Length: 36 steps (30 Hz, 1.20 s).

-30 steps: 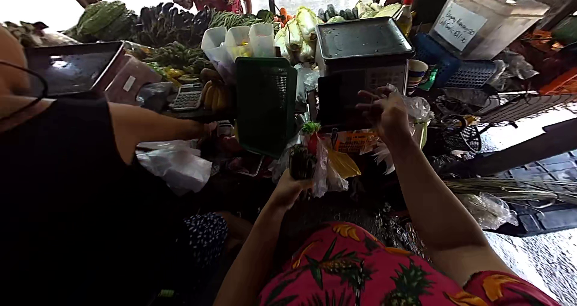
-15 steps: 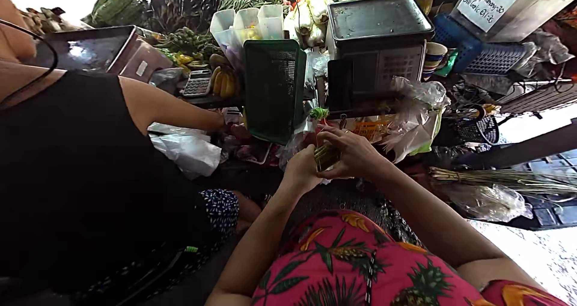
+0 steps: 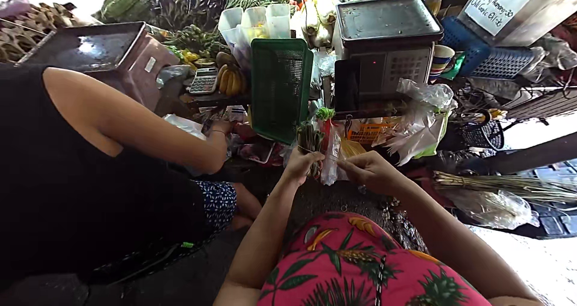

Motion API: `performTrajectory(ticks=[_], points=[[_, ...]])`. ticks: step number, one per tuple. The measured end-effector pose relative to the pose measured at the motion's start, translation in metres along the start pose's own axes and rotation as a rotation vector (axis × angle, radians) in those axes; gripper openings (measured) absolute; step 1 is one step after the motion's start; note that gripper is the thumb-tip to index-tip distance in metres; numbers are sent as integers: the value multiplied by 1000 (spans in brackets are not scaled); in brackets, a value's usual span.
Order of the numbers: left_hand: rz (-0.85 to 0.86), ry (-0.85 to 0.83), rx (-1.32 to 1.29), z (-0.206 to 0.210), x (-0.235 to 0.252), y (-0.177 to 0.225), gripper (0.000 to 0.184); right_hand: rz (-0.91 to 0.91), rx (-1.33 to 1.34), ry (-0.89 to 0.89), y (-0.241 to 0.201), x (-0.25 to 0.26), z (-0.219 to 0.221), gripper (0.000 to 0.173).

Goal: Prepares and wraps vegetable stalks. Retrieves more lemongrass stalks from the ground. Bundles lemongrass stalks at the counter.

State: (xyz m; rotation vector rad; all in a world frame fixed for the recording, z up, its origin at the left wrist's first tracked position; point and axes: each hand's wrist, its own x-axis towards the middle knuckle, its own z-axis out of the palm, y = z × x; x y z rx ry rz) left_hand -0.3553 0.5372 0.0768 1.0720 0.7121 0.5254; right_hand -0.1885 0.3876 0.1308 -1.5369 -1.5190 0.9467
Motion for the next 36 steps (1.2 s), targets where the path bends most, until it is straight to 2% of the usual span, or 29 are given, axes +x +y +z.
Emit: performTrajectory(ticks=[3,5,6,8,11,13,15,17,20,23,25,27,30,33,36], points=[[30,-69,-183,8,-4,6,24,-60,746,198,-3,-3,6,48],[94,-135,-207,15,-5,9,26,29,1368,440,-8,7,10,49],[132,-161,-192,19,-5,8,27,89,1554,554,-11,13,10,48],[208,-203,-132,27,-6,6,29,128,1675,681,-11,26,12,43],[327,-249,22,32,-9,3,29,206,1393,687,1,44,16,30],[337,-278,96,31,-8,1,30,159,1124,557,12,45,16,29],[299,-328,135,26,-6,-1,26,29,879,387,18,38,8,37],[238,-388,215,22,-5,1,24,-49,616,261,14,31,-2,54],[180,-447,402,20,-5,14,19,-51,336,220,-3,25,-7,75],[159,-454,757,24,-3,32,22,-15,176,261,-5,30,-7,79],[132,-424,955,30,-2,40,29,6,64,268,1,37,-6,71],[117,-386,1078,36,-1,44,33,18,38,244,7,45,-10,54],[117,-381,1095,38,3,45,33,-11,195,192,13,48,-16,35],[88,-406,1022,35,9,41,33,52,405,122,20,43,-24,31],[120,-454,865,32,12,34,31,132,672,114,32,38,-28,40]])
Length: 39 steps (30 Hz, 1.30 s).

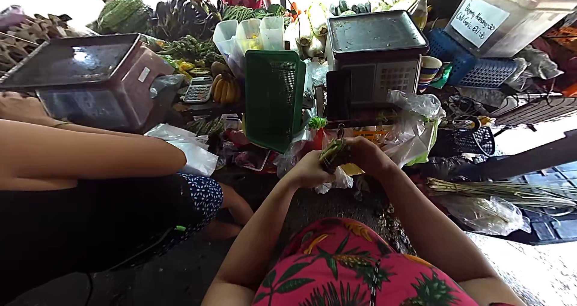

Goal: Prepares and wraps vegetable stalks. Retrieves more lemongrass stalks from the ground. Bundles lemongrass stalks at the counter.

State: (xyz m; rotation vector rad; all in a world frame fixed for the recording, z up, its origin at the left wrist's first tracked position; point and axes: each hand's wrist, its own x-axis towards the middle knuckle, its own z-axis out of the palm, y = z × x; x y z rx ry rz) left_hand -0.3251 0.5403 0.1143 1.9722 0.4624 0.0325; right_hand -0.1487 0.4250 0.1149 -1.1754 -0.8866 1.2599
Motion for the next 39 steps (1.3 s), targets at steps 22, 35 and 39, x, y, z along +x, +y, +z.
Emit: performTrajectory(ticks=[22,35,39], points=[[-33,221,-916,40,58,27,28,-821,-738,208,23,-43,-37,31],[-1,222,-997,75,93,55,38,-448,-190,389,3,-55,-116,18],[-35,336,-1050,83,93,57,45,-434,-204,342,4,-57,-136,15]])
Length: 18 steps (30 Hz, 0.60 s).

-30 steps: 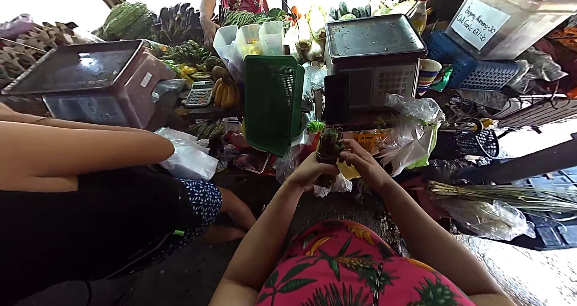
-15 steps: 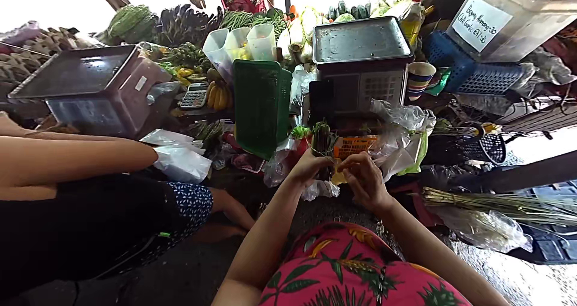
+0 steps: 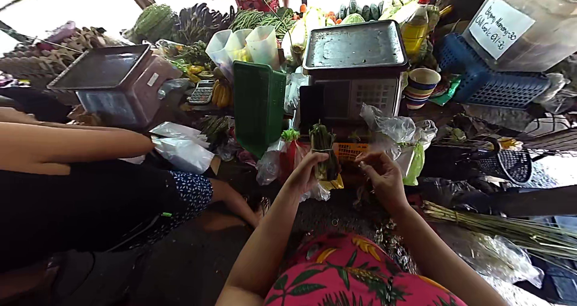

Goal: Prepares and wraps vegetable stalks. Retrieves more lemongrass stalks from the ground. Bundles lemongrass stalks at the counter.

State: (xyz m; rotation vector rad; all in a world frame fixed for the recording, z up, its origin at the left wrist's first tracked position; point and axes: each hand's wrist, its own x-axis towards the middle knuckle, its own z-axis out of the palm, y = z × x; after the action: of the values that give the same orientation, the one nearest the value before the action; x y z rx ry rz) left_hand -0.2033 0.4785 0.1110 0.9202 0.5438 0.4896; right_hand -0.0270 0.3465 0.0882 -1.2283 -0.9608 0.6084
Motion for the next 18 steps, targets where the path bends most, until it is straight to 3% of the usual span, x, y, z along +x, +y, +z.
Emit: performTrajectory(ticks=[3,7,10,14,18], points=[[12,59,-20,-7,0,1,31,37,-14,-9,7,2,-9,14],[40,94,119,-28,-4,19,63,59,-105,-11,9,7,-11,17],[192,182,145,-53,-16,59,69,3,-106,-49,10,21,-5,20],[428,574,273,-120,-12,117,66,-20,-121,-113,3,45,4,32],[438,949,170,-214,19,171,63,-85,-116,-125,-2,76,22,32]])
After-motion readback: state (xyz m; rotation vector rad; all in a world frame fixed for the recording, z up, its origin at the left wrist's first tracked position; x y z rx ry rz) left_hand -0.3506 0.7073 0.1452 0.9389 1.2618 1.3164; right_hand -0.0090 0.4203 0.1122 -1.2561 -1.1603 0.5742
